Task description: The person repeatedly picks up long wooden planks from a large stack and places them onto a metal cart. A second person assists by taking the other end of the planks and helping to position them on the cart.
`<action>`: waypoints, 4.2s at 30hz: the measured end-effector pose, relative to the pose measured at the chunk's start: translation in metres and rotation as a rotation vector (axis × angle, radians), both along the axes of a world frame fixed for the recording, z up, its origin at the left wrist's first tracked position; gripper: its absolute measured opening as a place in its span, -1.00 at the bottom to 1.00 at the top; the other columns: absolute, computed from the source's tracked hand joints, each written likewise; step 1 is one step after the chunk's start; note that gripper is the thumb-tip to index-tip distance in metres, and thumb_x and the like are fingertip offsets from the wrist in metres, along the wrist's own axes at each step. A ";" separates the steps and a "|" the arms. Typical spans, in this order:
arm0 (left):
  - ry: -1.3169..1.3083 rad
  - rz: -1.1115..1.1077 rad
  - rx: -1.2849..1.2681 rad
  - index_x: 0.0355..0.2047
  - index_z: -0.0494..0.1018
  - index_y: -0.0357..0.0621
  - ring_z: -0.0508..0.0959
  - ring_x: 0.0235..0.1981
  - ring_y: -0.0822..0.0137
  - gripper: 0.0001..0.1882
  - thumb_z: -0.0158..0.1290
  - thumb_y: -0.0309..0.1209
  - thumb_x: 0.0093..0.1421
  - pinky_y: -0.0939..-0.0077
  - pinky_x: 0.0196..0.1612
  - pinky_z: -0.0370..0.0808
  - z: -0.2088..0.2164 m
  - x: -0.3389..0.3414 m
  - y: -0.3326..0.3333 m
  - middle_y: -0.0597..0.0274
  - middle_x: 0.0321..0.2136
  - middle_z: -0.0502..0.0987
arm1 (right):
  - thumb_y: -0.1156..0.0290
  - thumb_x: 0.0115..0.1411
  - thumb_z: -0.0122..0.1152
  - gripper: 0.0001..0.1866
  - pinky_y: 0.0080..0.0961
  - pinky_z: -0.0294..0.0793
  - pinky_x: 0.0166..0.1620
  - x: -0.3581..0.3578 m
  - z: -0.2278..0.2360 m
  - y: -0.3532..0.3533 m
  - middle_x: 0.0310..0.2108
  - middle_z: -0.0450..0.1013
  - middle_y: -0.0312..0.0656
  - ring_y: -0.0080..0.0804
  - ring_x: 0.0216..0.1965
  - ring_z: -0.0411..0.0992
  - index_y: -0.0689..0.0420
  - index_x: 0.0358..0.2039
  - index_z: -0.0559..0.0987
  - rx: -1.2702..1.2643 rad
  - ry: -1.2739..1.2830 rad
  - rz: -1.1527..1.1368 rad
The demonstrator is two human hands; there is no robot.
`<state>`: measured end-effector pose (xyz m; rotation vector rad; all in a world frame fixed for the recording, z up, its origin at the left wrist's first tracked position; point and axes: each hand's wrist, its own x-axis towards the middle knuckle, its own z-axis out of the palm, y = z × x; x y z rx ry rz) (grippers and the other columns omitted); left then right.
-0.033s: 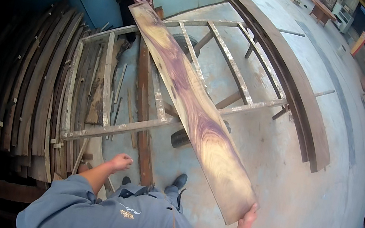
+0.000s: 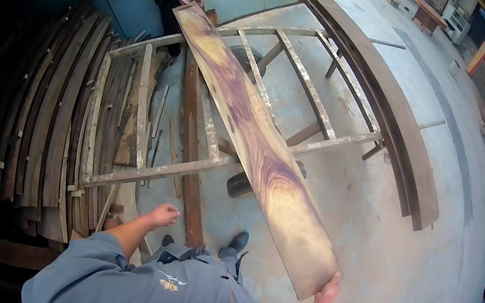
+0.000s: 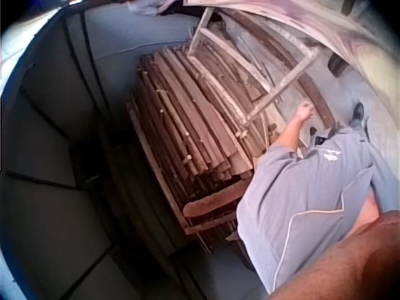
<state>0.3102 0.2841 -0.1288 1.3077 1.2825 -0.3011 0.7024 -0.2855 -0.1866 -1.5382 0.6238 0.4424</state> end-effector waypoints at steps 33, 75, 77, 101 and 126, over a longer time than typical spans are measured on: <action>0.032 0.321 -0.049 0.07 0.44 -0.19 0.62 -0.26 0.28 -0.67 0.13 -0.33 0.37 0.44 -0.24 0.56 -0.015 -0.078 -0.034 0.18 -0.15 0.57 | -0.12 0.44 0.06 -0.19 -0.17 0.24 0.42 -0.008 -0.072 0.015 0.42 0.24 -0.02 -0.12 0.37 0.28 0.29 0.41 0.22 -0.053 0.426 -0.100; -0.334 0.089 -0.297 0.19 0.48 -0.23 0.42 0.26 0.16 -0.52 0.10 -0.28 0.31 0.21 0.30 0.31 -0.054 0.755 -0.291 0.07 0.15 0.53 | -0.06 0.52 -0.15 -0.30 0.01 0.13 0.45 0.477 -0.082 -0.095 0.45 0.19 -0.01 -0.01 0.42 0.21 0.23 0.43 0.24 0.287 0.312 -0.243; -0.338 0.041 -0.275 0.15 0.51 -0.26 0.46 0.21 0.17 -0.54 0.10 -0.28 0.30 0.24 0.28 0.33 -0.066 0.780 -0.294 0.06 0.09 0.58 | -0.07 0.52 -0.18 -0.30 0.01 0.12 0.45 0.491 -0.087 -0.099 0.46 0.18 -0.01 -0.02 0.43 0.20 0.22 0.43 0.24 0.308 0.298 -0.273; -0.530 -0.049 0.051 0.26 0.33 -0.49 0.57 0.10 0.09 -0.37 0.11 -0.45 0.19 0.31 0.18 0.46 -0.144 0.881 -0.297 -0.18 0.08 0.56 | -0.05 0.54 -0.25 -0.29 -0.05 0.08 0.48 0.538 -0.122 -0.078 0.50 0.07 -0.01 -0.05 0.47 0.10 0.24 0.46 0.15 0.275 0.171 -0.354; -0.571 -0.050 0.056 0.33 0.37 -0.19 0.25 0.41 0.05 -0.30 0.08 -0.53 0.10 0.28 0.40 0.26 -0.130 0.885 -0.305 -0.04 0.38 0.28 | -0.05 0.50 -0.02 -0.40 -0.19 0.55 0.05 0.463 -0.113 -0.047 0.16 0.35 -0.12 -0.17 0.00 0.40 0.08 0.35 0.28 0.431 0.283 -0.267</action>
